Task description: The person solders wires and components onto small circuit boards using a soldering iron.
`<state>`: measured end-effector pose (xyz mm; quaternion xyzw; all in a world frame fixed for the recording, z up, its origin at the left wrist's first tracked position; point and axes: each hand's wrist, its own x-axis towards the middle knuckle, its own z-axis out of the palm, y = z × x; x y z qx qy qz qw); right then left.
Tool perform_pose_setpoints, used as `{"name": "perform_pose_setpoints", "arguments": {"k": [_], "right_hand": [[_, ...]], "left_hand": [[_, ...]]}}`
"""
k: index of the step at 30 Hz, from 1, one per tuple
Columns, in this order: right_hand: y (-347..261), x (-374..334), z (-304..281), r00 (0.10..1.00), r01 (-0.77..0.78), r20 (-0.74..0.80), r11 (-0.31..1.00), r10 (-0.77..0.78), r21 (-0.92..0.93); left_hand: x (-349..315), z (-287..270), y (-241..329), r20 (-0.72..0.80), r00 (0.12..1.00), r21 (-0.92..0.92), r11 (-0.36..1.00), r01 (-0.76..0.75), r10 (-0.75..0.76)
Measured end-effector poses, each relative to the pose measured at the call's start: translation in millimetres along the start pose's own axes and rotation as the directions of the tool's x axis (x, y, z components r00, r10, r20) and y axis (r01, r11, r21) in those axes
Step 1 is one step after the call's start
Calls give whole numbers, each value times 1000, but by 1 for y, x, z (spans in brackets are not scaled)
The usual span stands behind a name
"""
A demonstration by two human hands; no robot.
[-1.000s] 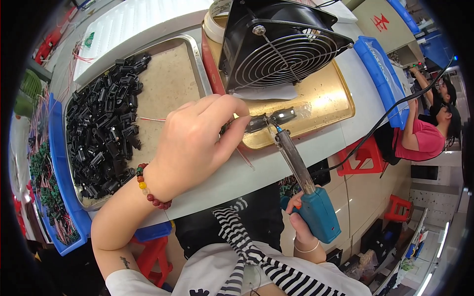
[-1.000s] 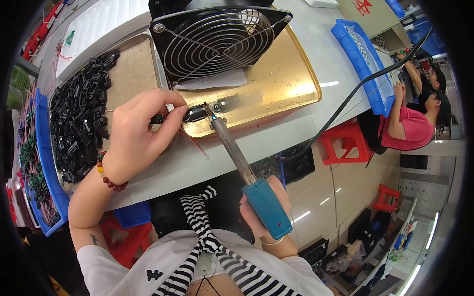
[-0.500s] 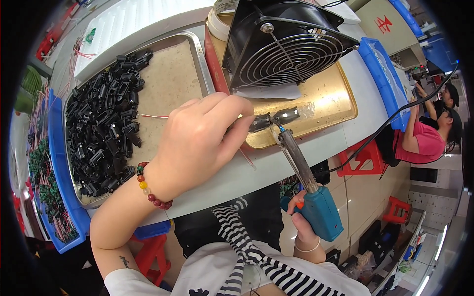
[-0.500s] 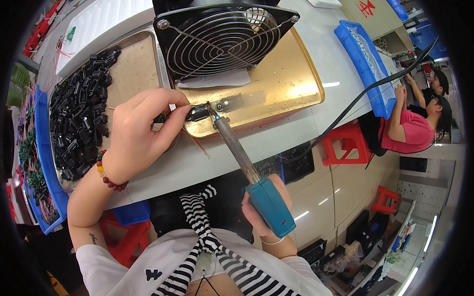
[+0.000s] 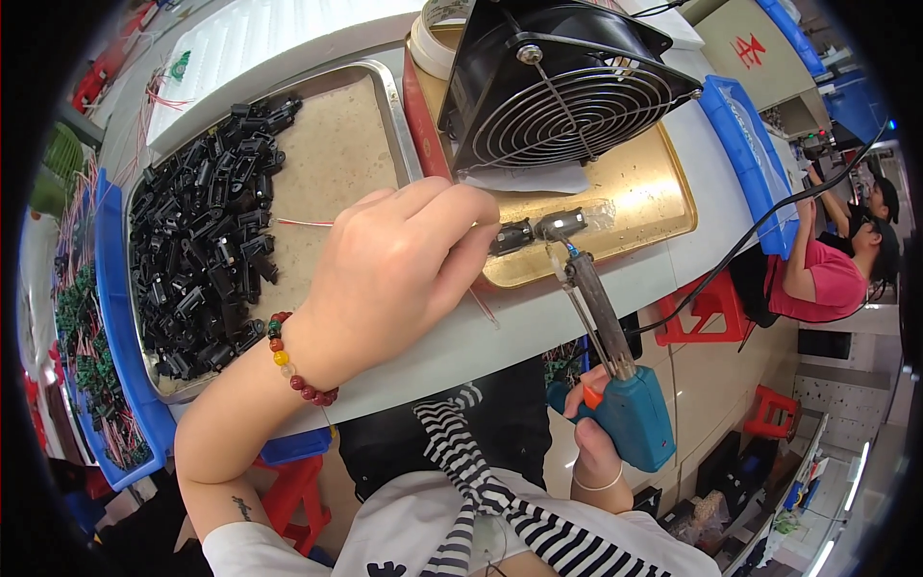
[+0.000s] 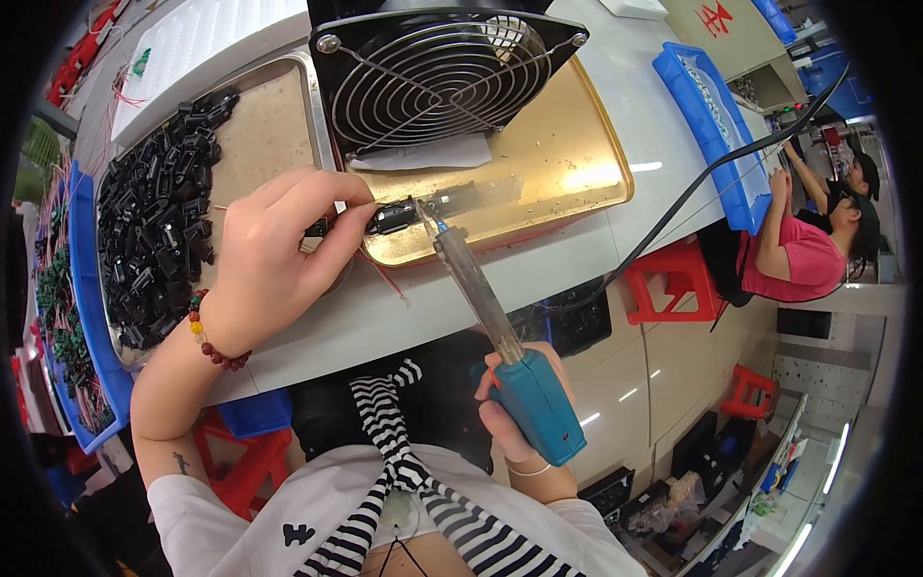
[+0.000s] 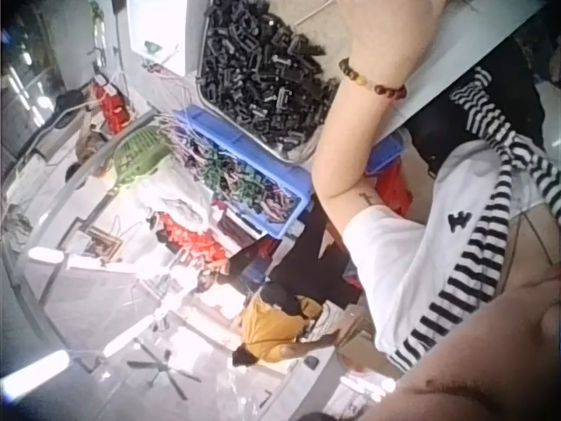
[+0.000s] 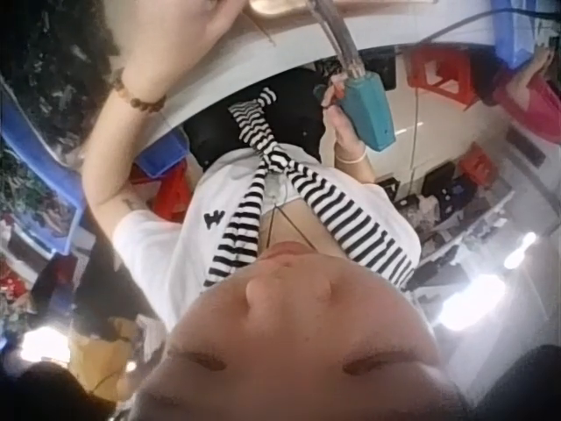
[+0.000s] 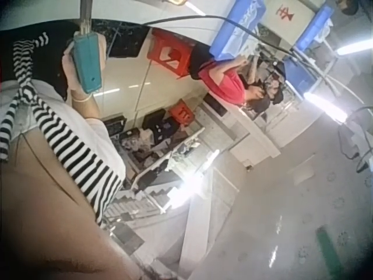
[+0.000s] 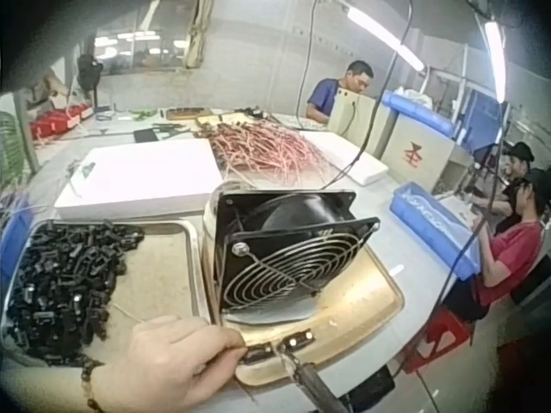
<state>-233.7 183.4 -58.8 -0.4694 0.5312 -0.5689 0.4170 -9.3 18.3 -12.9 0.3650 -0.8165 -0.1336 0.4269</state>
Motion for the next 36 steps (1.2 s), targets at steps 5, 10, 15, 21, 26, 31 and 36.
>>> {"name": "perform_pose_setpoints", "arguments": {"k": [5, 10, 15, 21, 26, 31, 36], "right_hand": [[-2, -1, 1, 1000, 2, -16, 1000, -2, 20], [-3, -1, 4, 998, -34, -42, 996, 38, 80], [-2, 0, 3, 999, -40, -22, 989, 44, 143], [3, 1, 0, 1000, -9, 5, 990, 8, 143], [1, 1, 1, 1000, -29, -4, 990, 30, 141], [-1, 1, -1, 999, -32, -7, 992, 34, 124], [1, 2, -3, 999, -37, -4, 987, 38, 155]], "left_hand": [[0, 0, 0, -2, 1000, 1, 1000, -10, 10], [-1, 1, -1, -1, 1000, -1, 1000, -6, 6], [0, 0, 0, -1, 1000, -2, 1000, -6, 6], [1, -1, 0, 5, 1000, -11, 1000, -3, 3], [1, -5, 0, 66, 997, -16, 999, 47, -45], [14, -27, -1, 246, 966, -273, 949, 154, -86], [13, -37, -11, 341, 929, 6, 988, -154, 143]]}}
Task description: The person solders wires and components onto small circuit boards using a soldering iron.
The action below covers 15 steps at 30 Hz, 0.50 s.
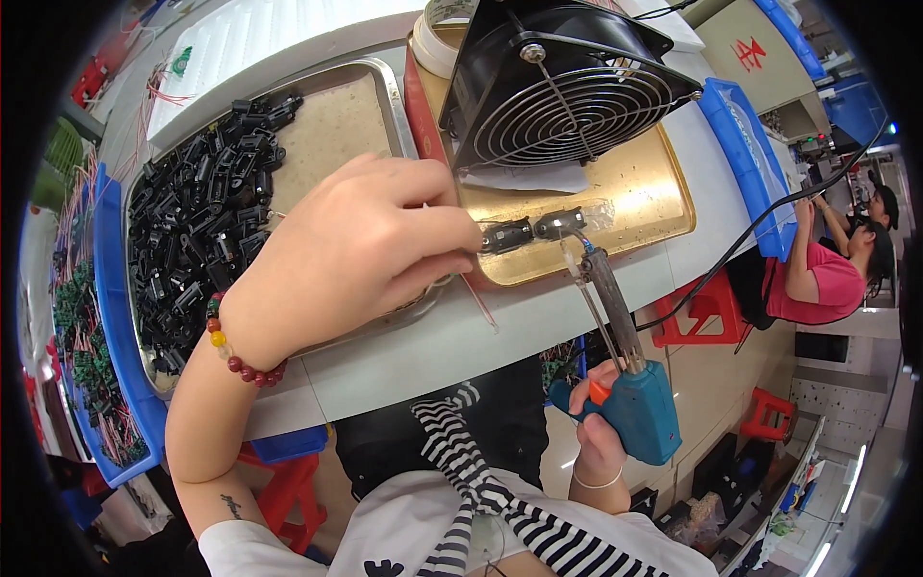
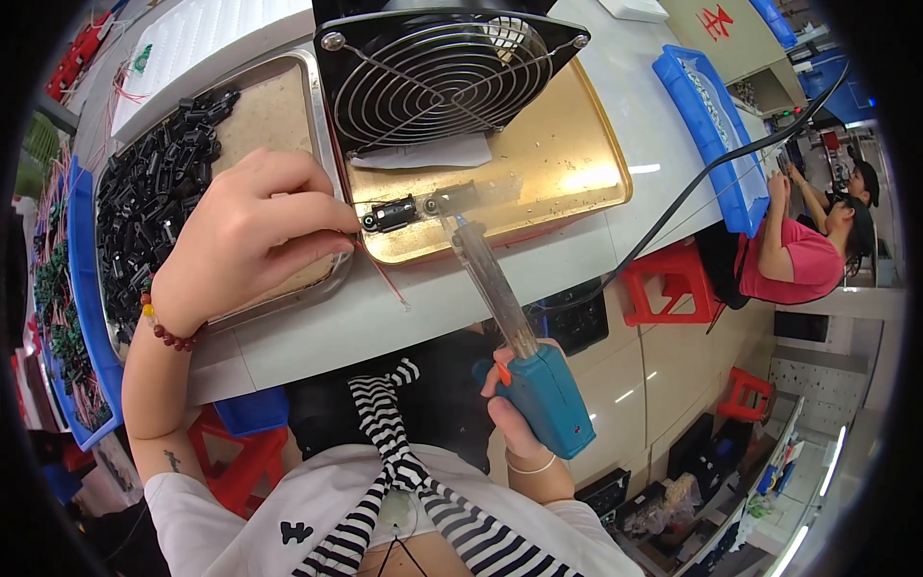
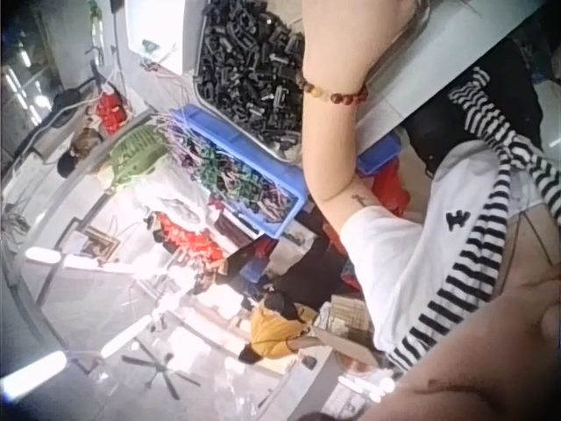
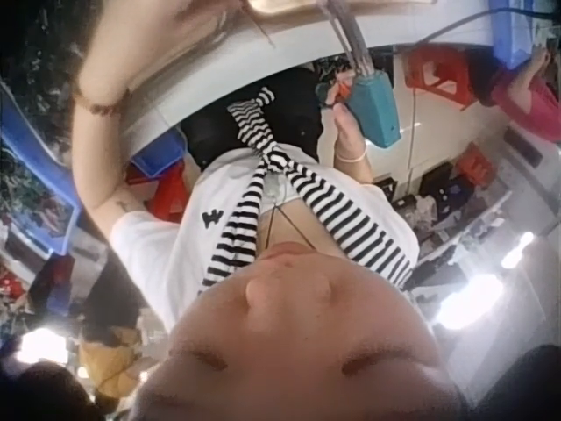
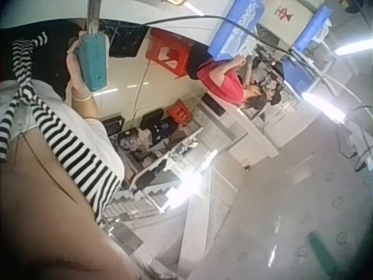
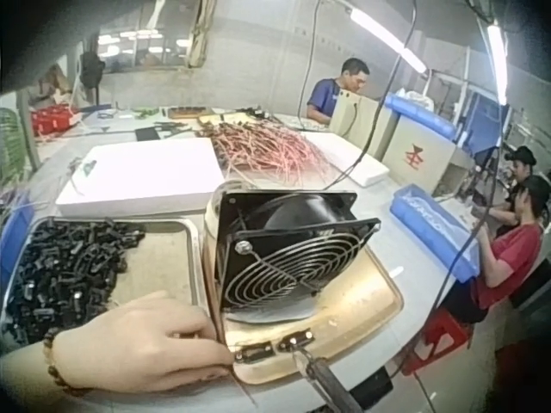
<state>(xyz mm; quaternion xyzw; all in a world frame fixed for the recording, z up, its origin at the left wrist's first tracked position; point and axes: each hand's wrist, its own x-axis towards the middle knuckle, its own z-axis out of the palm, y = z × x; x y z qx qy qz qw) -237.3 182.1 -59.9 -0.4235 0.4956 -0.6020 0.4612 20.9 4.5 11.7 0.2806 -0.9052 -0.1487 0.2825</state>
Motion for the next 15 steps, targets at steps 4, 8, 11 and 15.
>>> {"name": "perform_pose_setpoints", "arguments": {"k": [4, 8, 11, 15], "right_hand": [[-1, 2, 2, 1000, 4, 14, 1000, -4, 0], [-4, 4, 7, 999, 37, -27, 997, -39, -63], [-8, 9, 11, 995, 95, -18, 971, -101, -219], [-11, 15, 12, 981, 193, 62, 901, -184, -389]], "left_hand": [[3, -1, 6, -101, 990, 79, 993, -88, 95], [3, -5, 13, -204, 978, 154, 988, -21, 52], [1, -1, 11, -212, 977, 161, 987, 3, 31], [0, 2, 8, -232, 973, 115, 993, 9, 18]]}}
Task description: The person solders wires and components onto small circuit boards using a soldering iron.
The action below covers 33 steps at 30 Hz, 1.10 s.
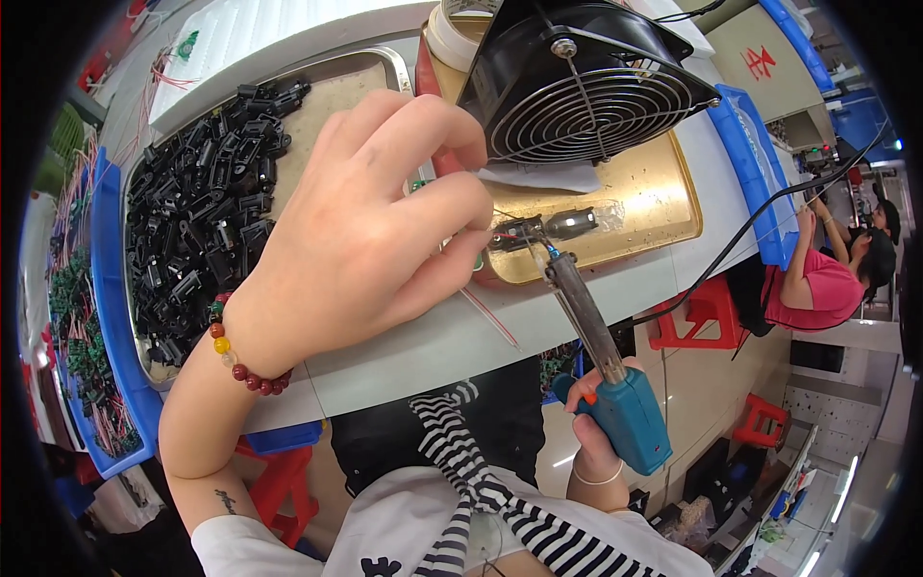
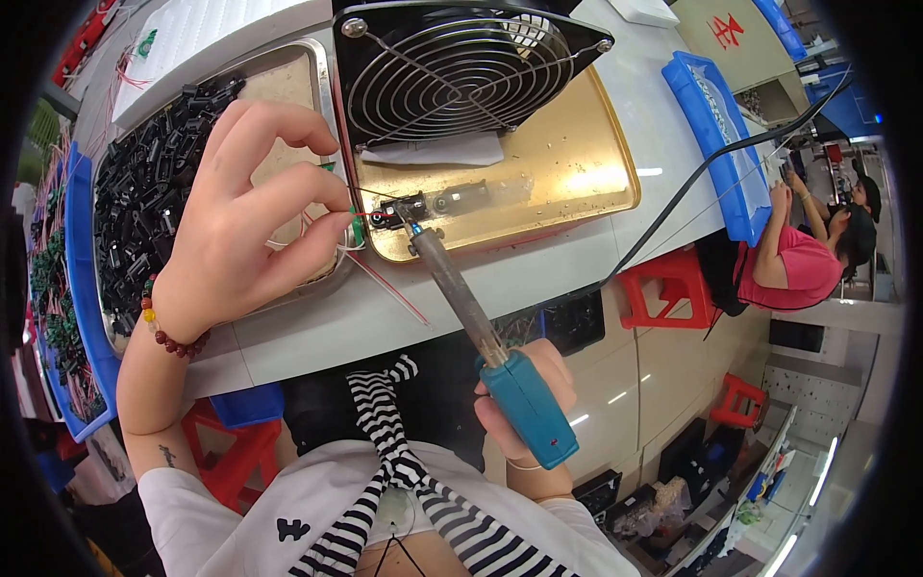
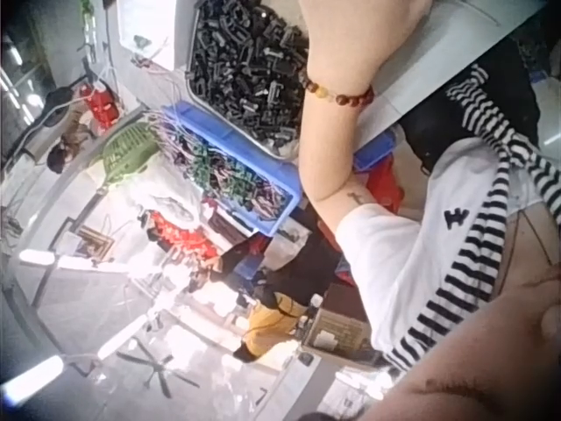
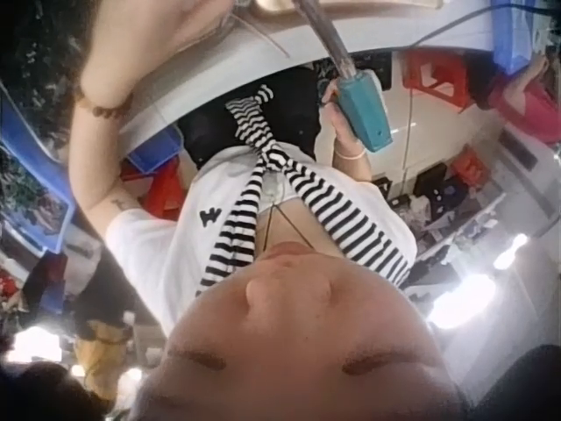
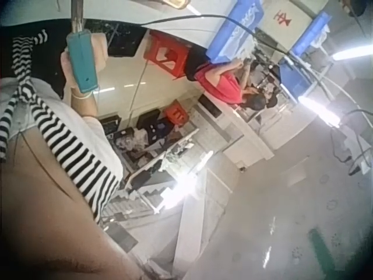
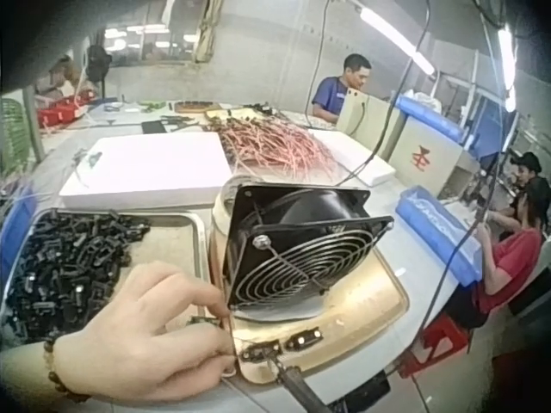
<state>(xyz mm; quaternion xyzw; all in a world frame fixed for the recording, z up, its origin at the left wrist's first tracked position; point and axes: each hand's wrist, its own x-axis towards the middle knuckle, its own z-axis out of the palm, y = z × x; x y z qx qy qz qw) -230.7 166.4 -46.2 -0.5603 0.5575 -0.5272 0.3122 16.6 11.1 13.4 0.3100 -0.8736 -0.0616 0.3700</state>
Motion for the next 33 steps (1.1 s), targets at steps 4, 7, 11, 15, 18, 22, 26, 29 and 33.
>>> {"name": "perform_pose_setpoints", "arguments": {"k": [4, 7, 11, 15, 18, 22, 26, 29, 33], "right_hand": [[1, 0, 2, 1000, 2, -12, 1000, -2, -8], [2, 0, 1, 1000, 11, -9, 1000, -11, 0], [2, 0, -2, 999, 32, 12, 999, -32, -19], [2, 1, -3, 998, 59, 30, 996, -57, -64], [3, 0, -2, 999, 33, 24, 999, -32, -39], [2, 0, -1, 999, 33, 28, 998, -31, -49], [4, 0, -2, 999, 22, 26, 999, -21, -45], [5, 0, -4, 999, 22, 41, 998, -20, -58], [7, -2, -5, 999, 18, 41, 998, -16, -63]], "left_hand": [[-1, -1, -2, 8, 1000, -17, 1000, -14, 14], [-1, 1, -2, 37, 999, 45, 998, -35, 33], [-1, 3, -2, 41, 997, 88, 994, -65, 61], [-2, 5, -2, 15, 997, 77, 994, -75, 74], [-1, 2, -1, 1, 998, 40, 997, -69, 69], [-2, 2, -3, -11, 997, 30, 996, -80, 81], [-2, 4, -4, 0, 997, 38, 996, -83, 83], [-1, 3, -4, 6, 997, 42, 996, -83, 83], [-2, 4, -4, 8, 997, 32, 996, -80, 80]]}}
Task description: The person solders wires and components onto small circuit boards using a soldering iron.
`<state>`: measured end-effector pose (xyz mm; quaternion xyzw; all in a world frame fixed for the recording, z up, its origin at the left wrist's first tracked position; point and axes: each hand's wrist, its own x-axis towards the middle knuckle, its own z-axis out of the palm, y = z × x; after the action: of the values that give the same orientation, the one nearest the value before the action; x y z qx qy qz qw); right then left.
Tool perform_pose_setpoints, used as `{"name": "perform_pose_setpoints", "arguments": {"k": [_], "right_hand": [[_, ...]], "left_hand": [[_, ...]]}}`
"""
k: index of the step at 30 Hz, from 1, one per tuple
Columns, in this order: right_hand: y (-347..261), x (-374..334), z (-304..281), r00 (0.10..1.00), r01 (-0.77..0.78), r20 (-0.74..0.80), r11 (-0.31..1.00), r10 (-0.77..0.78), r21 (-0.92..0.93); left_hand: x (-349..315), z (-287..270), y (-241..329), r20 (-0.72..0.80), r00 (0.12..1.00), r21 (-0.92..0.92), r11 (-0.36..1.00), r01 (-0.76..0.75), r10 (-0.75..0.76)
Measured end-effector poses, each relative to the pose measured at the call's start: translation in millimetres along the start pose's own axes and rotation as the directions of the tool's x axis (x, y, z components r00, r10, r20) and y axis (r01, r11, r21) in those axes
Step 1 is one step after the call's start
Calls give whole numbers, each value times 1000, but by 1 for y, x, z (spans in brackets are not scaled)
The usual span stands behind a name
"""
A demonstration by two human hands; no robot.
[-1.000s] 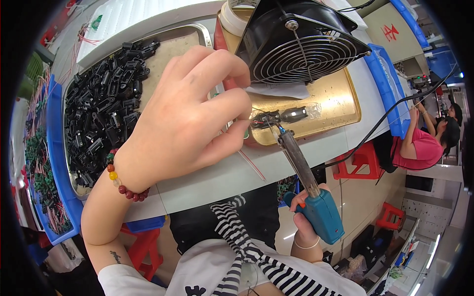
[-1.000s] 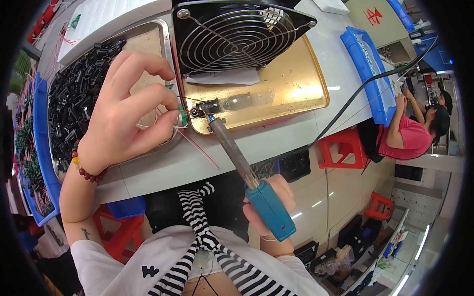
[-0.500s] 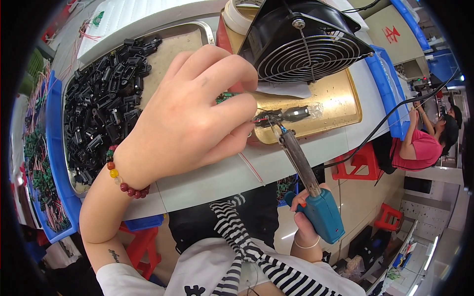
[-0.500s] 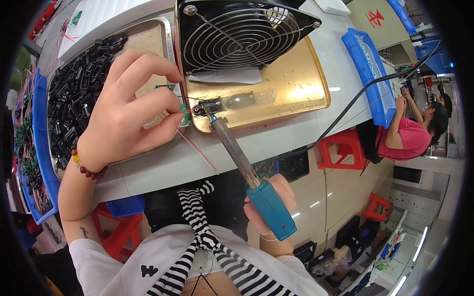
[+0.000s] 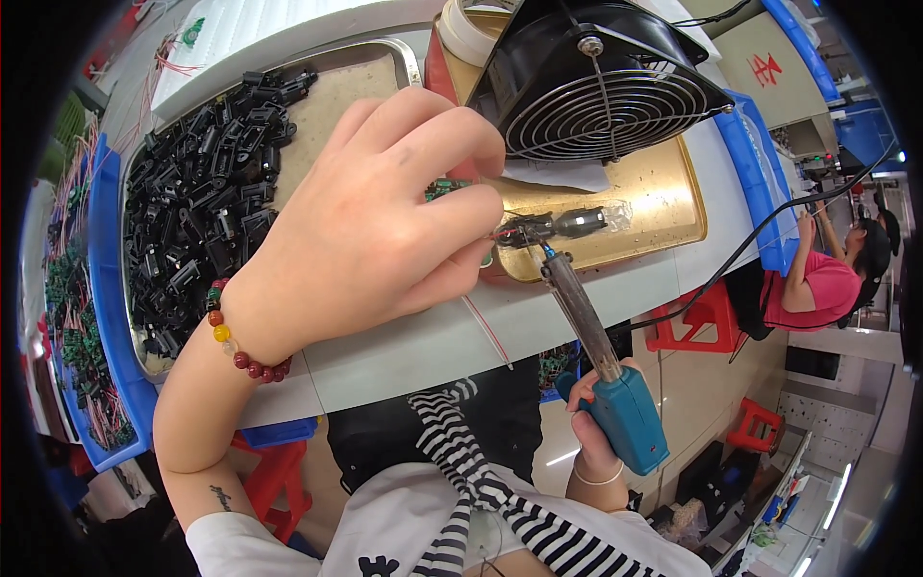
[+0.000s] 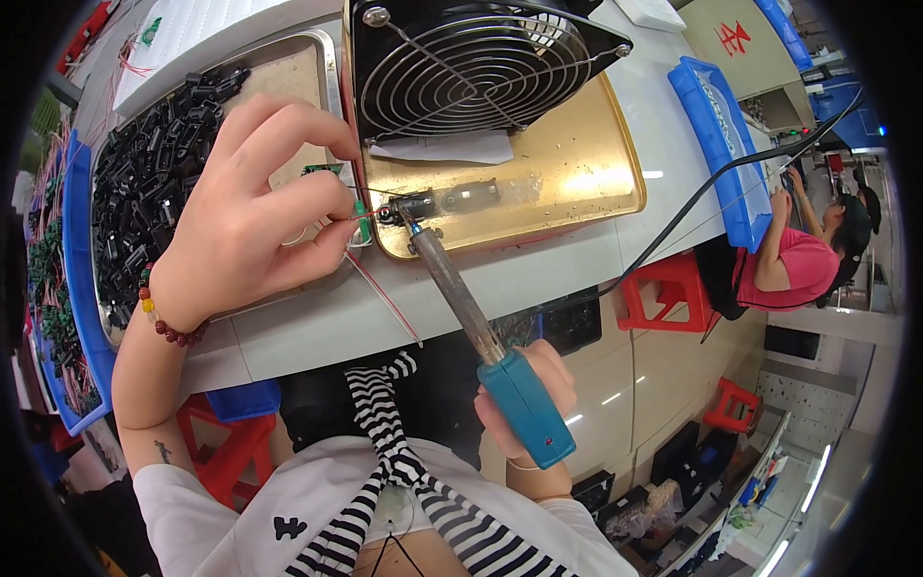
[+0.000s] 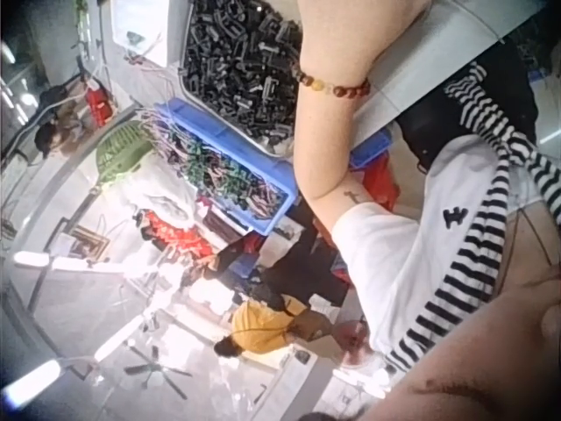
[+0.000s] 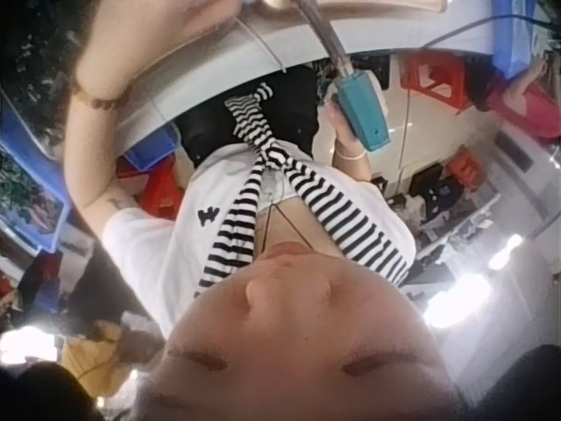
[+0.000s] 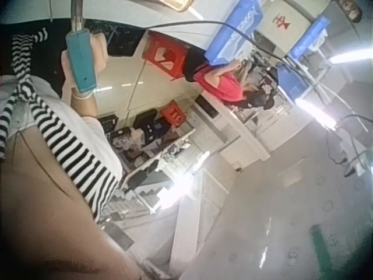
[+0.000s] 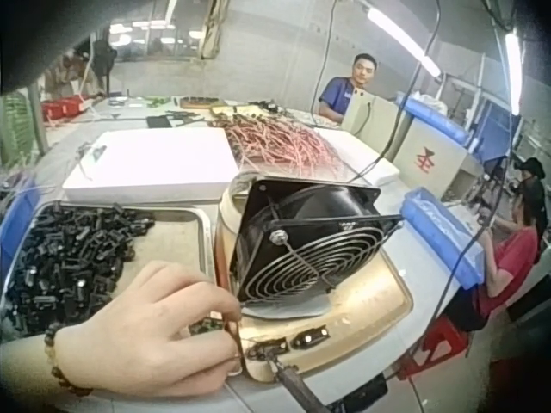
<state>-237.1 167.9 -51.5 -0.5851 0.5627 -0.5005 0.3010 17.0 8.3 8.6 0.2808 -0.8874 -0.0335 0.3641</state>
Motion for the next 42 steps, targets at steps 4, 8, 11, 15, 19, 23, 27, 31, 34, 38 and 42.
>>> {"name": "perform_pose_setpoints", "arguments": {"k": [4, 8, 11, 15, 19, 23, 27, 31, 34, 38, 42], "right_hand": [[0, -3, 2, 999, -23, -39, 1000, 23, 4], [-7, 5, 4, 1000, 7, -27, 1000, -7, -3], [0, 4, 4, 999, 34, -7, 999, -34, 3], [-3, 2, 3, 1000, -16, 3, 999, 16, 34], [-4, 0, 5, 999, -28, -22, 997, 29, 70], [4, -8, 2, 992, -72, -78, 958, 97, 277], [7, -10, 1, 987, -94, -88, 918, 137, 386], [9, -10, 2, 987, -93, -84, 913, 137, 398], [7, -8, 3, 987, -63, -104, 890, 123, 452], [2, -11, -6, 984, -106, -83, 892, 158, 438], [9, -8, 1, 931, -302, -32, 815, 365, 494]], "left_hand": [[0, 0, -1, 0, 1000, 2, 1000, 3, -3], [0, 0, -1, 7, 1000, -3, 1000, 0, 0], [-1, 0, -1, 8, 1000, -1, 1000, 0, 0], [-1, 1, 0, 11, 1000, -2, 1000, 7, -7], [-2, 2, -1, 7, 1000, 8, 1000, 1, -1], [-1, 2, -1, 15, 1000, -2, 1000, 0, 0], [-1, 1, -2, 27, 1000, -6, 1000, 6, -6], [-3, 1, -3, 29, 1000, 6, 1000, 1, -1], [-1, 0, -2, 37, 999, 10, 1000, -3, 3], [6, 0, 2, 52, 999, 7, 1000, -5, 5], [1, 0, 2, 72, 997, 46, 998, 32, -36]]}}
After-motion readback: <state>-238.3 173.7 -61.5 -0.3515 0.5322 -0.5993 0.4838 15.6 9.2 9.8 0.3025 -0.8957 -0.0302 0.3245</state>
